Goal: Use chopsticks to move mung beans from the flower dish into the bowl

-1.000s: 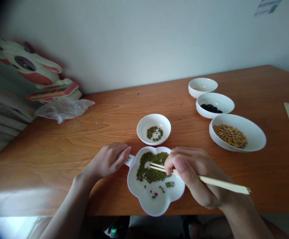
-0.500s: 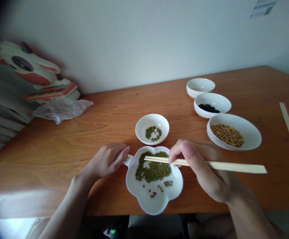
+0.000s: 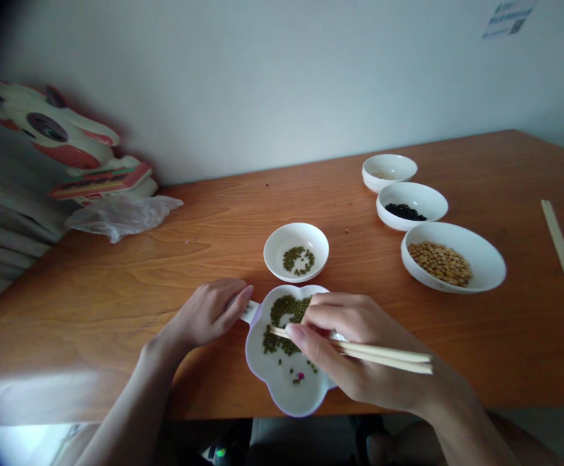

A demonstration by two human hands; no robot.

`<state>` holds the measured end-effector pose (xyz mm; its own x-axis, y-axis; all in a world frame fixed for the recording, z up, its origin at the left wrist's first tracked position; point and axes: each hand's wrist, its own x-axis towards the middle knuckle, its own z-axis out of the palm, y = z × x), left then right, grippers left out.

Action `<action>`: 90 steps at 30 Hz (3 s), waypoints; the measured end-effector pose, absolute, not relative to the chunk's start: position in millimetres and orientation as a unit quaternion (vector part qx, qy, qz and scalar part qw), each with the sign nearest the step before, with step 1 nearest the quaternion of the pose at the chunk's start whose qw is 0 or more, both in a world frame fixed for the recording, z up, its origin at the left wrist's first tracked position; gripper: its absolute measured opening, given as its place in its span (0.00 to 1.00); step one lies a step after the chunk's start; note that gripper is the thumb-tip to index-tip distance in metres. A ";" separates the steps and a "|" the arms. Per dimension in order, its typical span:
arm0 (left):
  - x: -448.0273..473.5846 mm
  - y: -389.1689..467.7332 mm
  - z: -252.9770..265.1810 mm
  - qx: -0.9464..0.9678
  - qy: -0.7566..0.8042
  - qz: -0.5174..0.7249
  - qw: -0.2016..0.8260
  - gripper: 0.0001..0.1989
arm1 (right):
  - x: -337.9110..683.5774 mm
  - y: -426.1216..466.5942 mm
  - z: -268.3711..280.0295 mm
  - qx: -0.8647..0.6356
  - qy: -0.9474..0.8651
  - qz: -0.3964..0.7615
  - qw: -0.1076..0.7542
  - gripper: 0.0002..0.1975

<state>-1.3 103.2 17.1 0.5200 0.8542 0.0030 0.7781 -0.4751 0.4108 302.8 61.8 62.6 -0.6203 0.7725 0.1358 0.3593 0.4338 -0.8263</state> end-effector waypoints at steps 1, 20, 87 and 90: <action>-1.5 103.2 17.0 0.853 0.479 0.105 0.181 0.23 | 303.3 61.2 61.7 -0.355 -0.798 0.411 0.261 0.17; -4.3 104.1 12.2 0.855 0.474 0.108 0.180 0.24 | 345.6 74.2 48.5 -0.435 -0.725 0.435 0.310 0.26; -10.1 106.0 4.1 0.861 0.463 0.121 0.171 0.21 | 332.3 76.6 47.9 -0.428 -0.730 0.358 0.394 0.36; -10.4 106.1 3.1 0.862 0.461 0.128 0.167 0.21 | 338.0 74.9 54.8 -0.414 -0.744 0.370 0.372 0.32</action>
<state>-10.4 106.1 3.1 0.5428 0.8372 0.0669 0.7517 -0.5199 0.4058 338.0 74.9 54.8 -0.3811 0.8909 0.2471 0.3418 0.3840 -0.8577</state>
